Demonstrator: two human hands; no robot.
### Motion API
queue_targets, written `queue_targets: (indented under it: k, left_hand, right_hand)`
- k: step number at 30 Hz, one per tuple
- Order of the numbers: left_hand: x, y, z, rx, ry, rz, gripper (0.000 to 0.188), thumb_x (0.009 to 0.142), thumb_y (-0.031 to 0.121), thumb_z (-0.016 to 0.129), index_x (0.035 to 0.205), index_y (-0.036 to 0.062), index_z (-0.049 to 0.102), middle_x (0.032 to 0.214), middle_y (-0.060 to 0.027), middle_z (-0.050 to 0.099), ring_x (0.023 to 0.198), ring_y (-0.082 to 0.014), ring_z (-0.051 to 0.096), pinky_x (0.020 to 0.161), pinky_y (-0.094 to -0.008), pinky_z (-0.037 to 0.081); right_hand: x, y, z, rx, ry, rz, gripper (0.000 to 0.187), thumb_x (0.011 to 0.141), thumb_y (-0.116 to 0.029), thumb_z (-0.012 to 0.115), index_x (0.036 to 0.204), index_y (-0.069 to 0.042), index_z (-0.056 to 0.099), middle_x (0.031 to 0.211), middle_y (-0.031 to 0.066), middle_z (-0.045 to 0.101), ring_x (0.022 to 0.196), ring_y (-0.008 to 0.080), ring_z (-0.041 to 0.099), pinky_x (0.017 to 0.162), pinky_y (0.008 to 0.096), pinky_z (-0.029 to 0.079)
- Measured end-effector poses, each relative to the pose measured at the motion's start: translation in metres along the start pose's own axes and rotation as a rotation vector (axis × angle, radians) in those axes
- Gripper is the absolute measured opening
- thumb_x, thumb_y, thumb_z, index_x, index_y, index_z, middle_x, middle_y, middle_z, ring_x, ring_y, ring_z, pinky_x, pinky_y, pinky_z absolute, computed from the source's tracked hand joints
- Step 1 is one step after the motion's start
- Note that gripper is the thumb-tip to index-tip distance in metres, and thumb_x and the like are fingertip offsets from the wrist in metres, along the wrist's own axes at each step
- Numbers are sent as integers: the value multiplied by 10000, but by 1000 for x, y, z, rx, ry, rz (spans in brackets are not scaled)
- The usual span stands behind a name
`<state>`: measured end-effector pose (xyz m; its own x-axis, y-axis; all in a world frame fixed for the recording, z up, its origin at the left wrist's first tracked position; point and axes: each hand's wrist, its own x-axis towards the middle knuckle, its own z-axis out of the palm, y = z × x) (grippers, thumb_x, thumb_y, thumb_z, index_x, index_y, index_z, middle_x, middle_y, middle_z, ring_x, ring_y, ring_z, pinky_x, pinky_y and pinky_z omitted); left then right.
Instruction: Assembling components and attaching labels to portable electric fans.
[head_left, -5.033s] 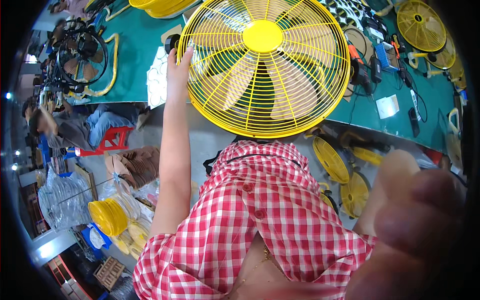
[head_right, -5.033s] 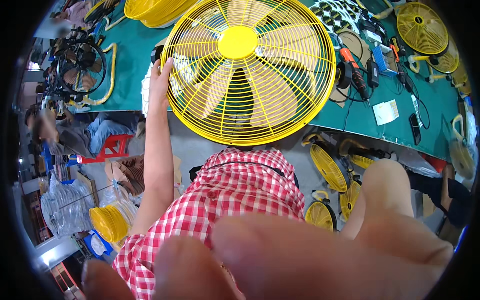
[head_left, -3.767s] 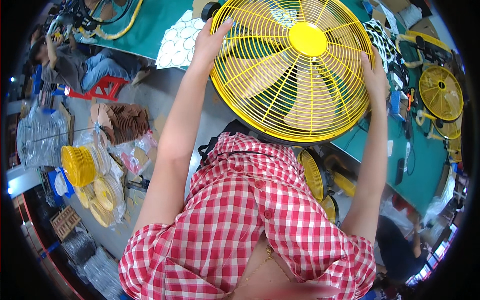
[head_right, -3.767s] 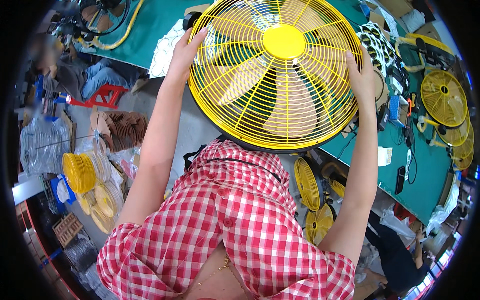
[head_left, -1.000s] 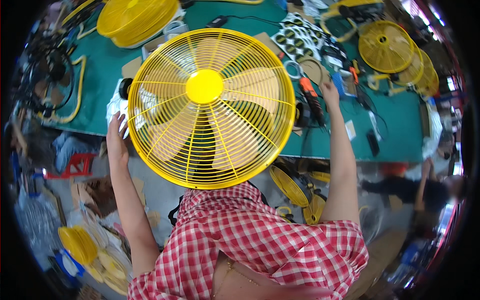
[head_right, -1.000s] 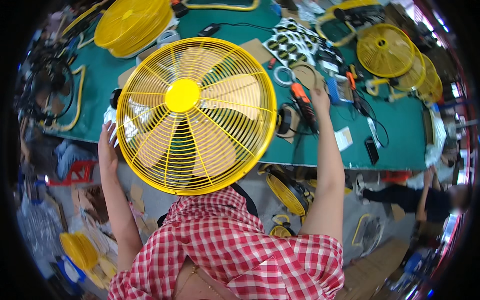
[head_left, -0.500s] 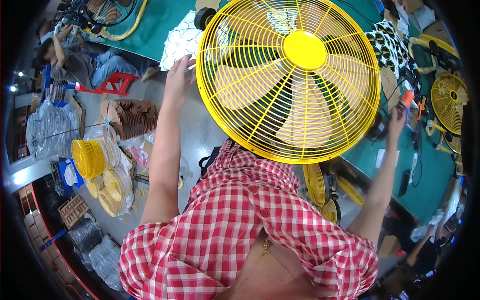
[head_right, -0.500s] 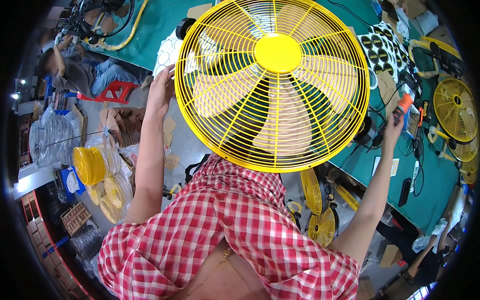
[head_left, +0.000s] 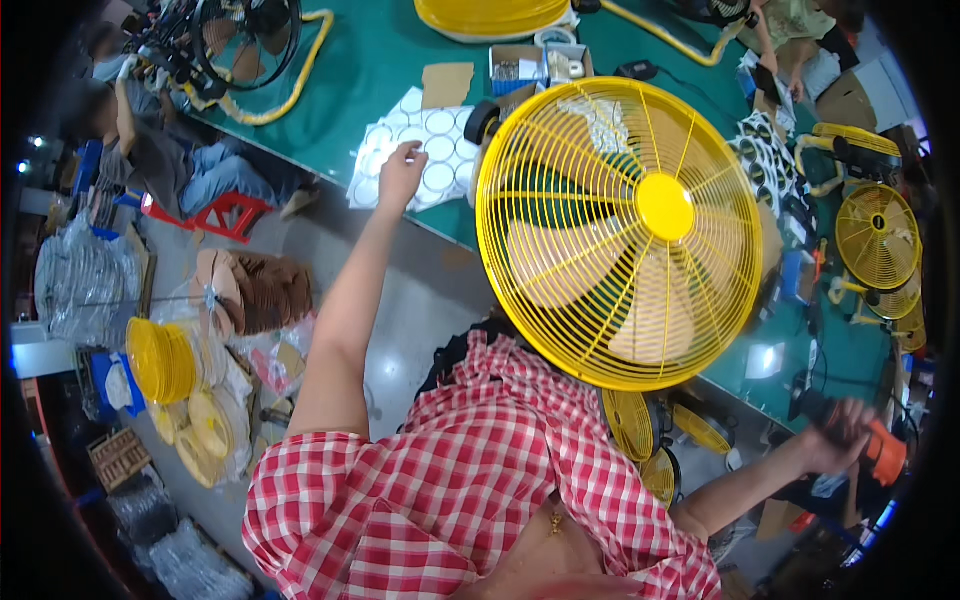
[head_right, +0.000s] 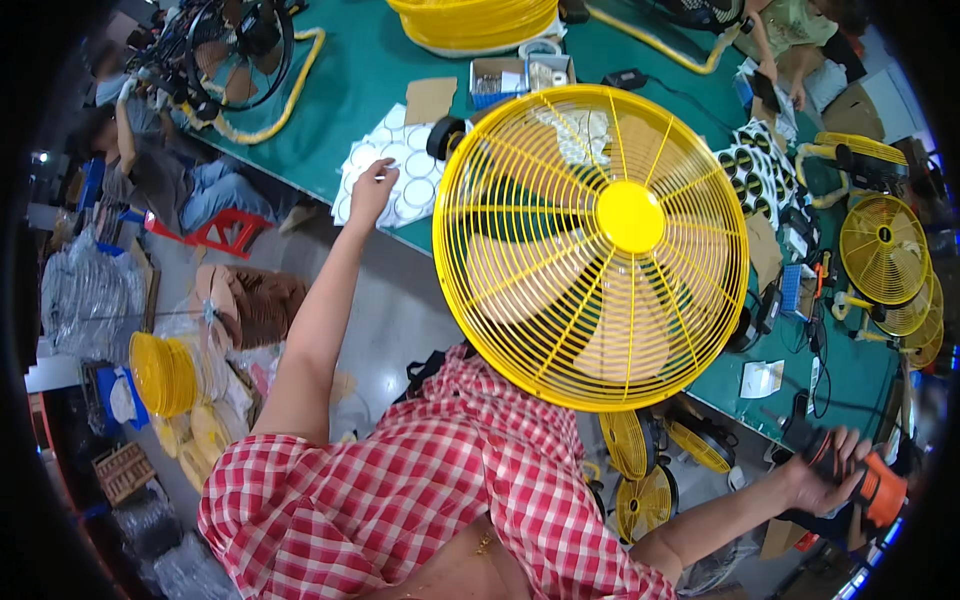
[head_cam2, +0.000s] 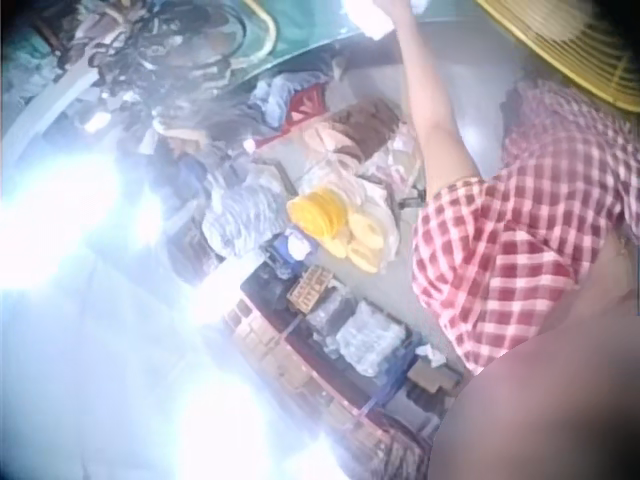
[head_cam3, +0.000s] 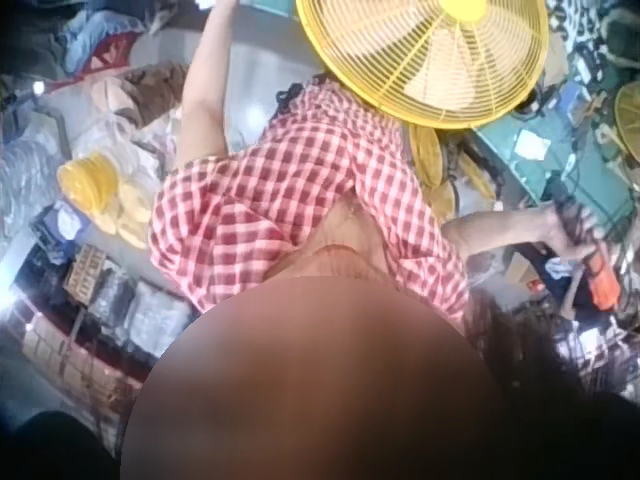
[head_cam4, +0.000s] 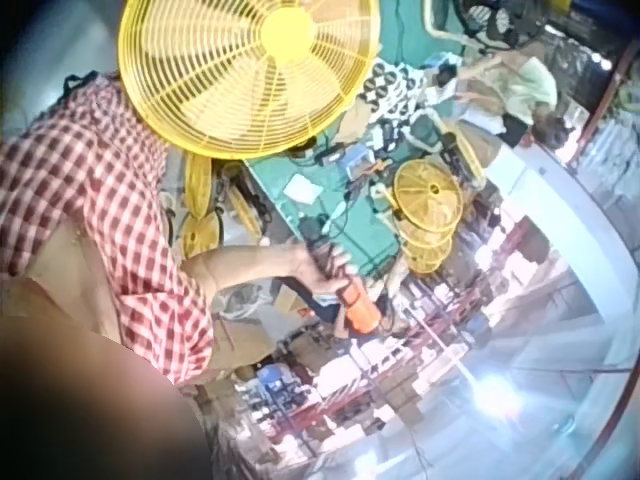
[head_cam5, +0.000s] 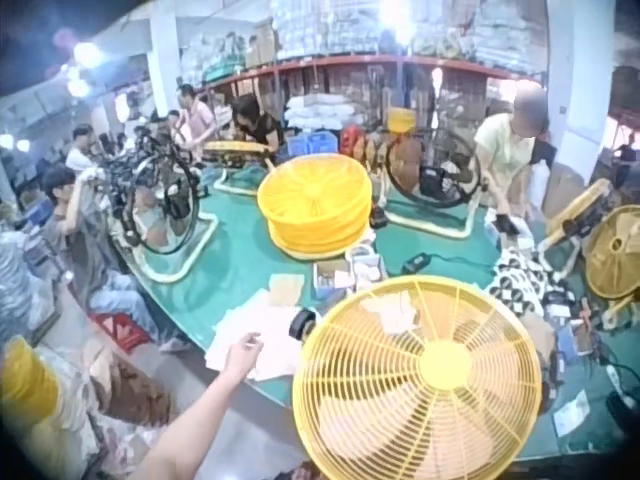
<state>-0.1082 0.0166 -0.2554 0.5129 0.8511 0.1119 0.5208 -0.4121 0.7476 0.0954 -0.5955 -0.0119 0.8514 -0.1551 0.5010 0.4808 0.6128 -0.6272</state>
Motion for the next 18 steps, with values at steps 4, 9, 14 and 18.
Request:
queue_targets:
  k: [4,9,14,18]
  left_hand:
    - [53,-11,54,75,-96,182,238,772,193,565,945,47,636,863,-175,624,822,-330,598,720,-394,472]
    - [122,10,131,158,-226,716,176,752,123,521,864,43,631,931,-189,610,853,-348,587,742,-418,474]
    - [145,37,214,548,-659,795,189,768,123,492,844,50,649,884,-180,631,884,-330,606,765,-418,489]
    - [138,34,231,478,-793,694,270,807,216,502,999,51,596,971,-204,600,928,-356,568,796,-421,456]
  right_hand:
    - [-49,-16,48,-103,-119,-96,629,731,-92,606,1243,64,275,786,77,365,625,139,364,570,259,301]
    - [-90,-15,94,-327,-124,-183,663,756,-134,556,1287,49,205,805,77,348,612,134,390,564,246,325]
    - [-118,-18,119,-431,-83,-208,643,793,-182,527,1296,64,211,800,69,371,590,108,367,528,215,313]
    - [-127,-15,129,-469,-130,-211,602,812,-166,507,1299,44,220,816,68,397,596,102,390,543,213,336]
